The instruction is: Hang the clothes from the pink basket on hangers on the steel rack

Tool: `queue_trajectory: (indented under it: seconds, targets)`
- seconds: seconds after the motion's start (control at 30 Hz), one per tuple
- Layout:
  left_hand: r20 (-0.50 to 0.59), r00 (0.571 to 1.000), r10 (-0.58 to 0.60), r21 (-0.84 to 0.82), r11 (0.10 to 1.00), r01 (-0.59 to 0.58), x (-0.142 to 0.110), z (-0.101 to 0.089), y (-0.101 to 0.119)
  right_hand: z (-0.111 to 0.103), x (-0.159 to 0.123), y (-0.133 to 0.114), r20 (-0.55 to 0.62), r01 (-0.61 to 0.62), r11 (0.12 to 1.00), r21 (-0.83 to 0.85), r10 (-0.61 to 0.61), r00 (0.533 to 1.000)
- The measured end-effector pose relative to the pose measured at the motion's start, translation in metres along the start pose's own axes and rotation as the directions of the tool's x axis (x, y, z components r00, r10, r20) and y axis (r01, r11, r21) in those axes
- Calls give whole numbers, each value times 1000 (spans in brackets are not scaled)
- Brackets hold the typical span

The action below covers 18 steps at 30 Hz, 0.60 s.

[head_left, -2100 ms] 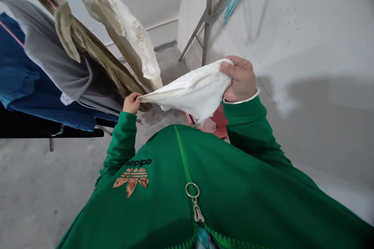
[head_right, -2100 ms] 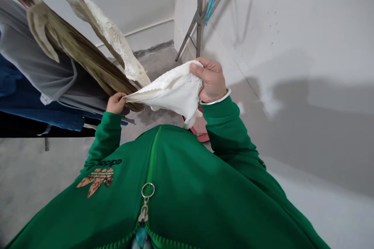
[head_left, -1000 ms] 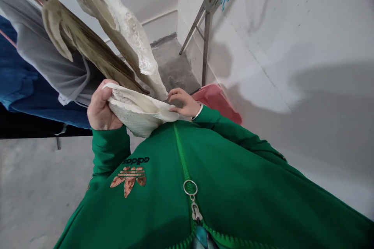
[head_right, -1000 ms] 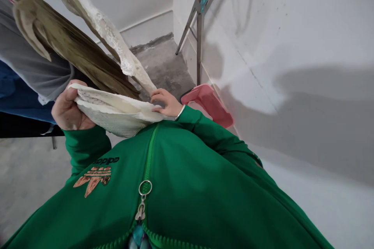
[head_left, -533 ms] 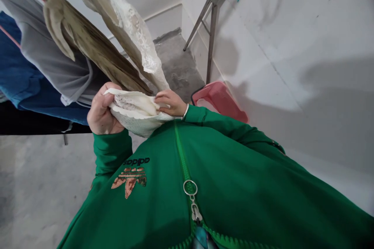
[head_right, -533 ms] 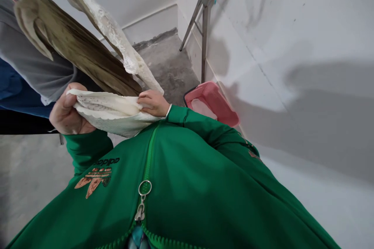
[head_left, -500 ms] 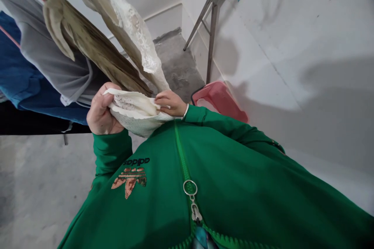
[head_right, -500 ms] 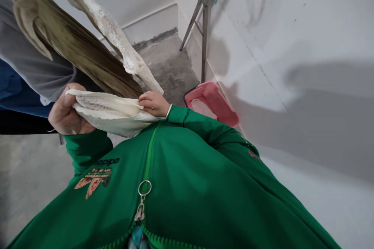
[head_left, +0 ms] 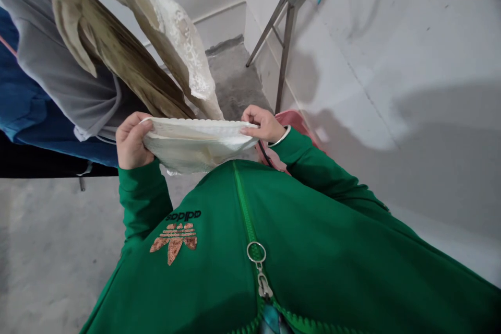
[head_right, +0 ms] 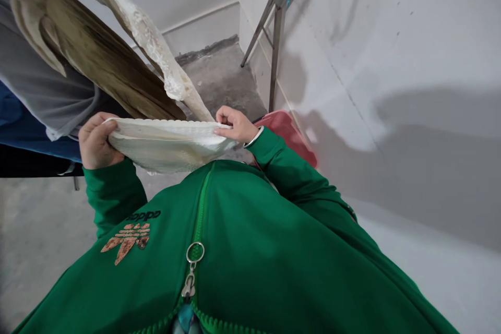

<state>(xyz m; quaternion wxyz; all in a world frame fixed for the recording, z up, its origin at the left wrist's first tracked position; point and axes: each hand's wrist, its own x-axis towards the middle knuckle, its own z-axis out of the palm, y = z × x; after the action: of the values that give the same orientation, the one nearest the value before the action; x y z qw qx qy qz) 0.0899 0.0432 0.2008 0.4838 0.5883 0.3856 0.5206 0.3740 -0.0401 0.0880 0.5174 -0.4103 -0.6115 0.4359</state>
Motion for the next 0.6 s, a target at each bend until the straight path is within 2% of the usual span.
queue_trajectory:
  seconds: [0.07, 0.17, 0.3, 0.4, 0.5, 0.53, 0.6]
  targets:
    - [52, 999, 5, 184, 983, -14, 2, -6, -10, -10, -2, -11, 41, -44, 999, 6, 44, 998]
    - [202, 979, -14, 480, 873, -86, 2, -11, -21, -23, -5, -27, 51, -87, 996, -5, 87, 995]
    - [350, 937, -5, 601, 768, -220, 2, -9, -34, -37, -12, -42, -9, -99, 995, 14, 99, 995]
    - [338, 938, 71, 678, 673, -295, 5, -5, -46, -44, -19, -44, -55, -134, 990, 45, 136, 989]
    - [272, 954, 126, 748, 596, -292, 5, -1, -57, -46, -24, -44, -120, -197, 979, 60, 203, 972]
    - [257, 958, 124, 747, 603, -278, 4, 0, -60, -46, -24, -43, -133, -214, 975, 62, 221, 966]
    - [218, 972, 87, 704, 676, -218, 1, 5, -65, -45, -23, -40, -132, -245, 968, 47, 250, 959]
